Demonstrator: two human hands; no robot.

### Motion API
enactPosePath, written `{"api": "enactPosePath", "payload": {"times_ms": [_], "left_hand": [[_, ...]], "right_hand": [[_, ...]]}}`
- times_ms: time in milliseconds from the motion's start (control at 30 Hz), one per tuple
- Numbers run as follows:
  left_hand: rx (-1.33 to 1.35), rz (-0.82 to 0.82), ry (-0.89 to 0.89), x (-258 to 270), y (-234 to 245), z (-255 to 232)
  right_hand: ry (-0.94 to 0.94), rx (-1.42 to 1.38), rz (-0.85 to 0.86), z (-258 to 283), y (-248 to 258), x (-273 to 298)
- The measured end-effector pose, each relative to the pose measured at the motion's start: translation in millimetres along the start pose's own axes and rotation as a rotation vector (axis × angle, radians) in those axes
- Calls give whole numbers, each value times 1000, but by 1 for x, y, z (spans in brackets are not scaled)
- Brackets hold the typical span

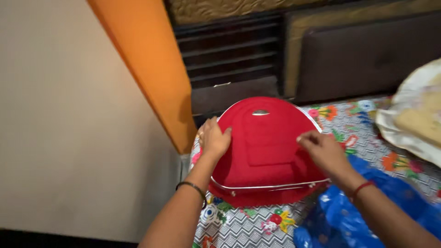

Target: The person retrieves items from a closet, including a green bag, an orange bag, and a red vanity case, then places a dark garment into the vanity case before packing a beige handbag back into the closet.

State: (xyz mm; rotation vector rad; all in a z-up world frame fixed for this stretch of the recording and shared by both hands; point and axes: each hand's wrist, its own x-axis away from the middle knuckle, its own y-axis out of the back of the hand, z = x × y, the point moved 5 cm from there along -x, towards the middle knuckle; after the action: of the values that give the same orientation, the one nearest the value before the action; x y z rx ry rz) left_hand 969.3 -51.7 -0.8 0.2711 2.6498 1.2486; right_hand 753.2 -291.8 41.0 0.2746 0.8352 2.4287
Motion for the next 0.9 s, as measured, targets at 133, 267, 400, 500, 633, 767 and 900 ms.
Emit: {"api": "enactPosePath", "payload": {"times_ms": [133,267,400,500,633,767,900], "left_hand": [[-74,24,37,-21,-13,17],[37,134,223,-25,-27,31],[150,196,219,-34,-27,31],[325,220,141,-37,-22,22],[409,212,142,-36,-13,3],[530,244,146,-20,-2,-3],[713,205,24,-1,5,-12]], "right_hand": [[71,47,-59,-8,-20,-47],[235,243,-94,-28,-38,-89],[299,514,-131,-48,-46,-111],[226,444,-82,-55,-43,-114],[-7,264,58,-53,-25,-108],[-208,53,192,-53,-14,-98],[-300,-158,157,-53,-3,-85]]}}
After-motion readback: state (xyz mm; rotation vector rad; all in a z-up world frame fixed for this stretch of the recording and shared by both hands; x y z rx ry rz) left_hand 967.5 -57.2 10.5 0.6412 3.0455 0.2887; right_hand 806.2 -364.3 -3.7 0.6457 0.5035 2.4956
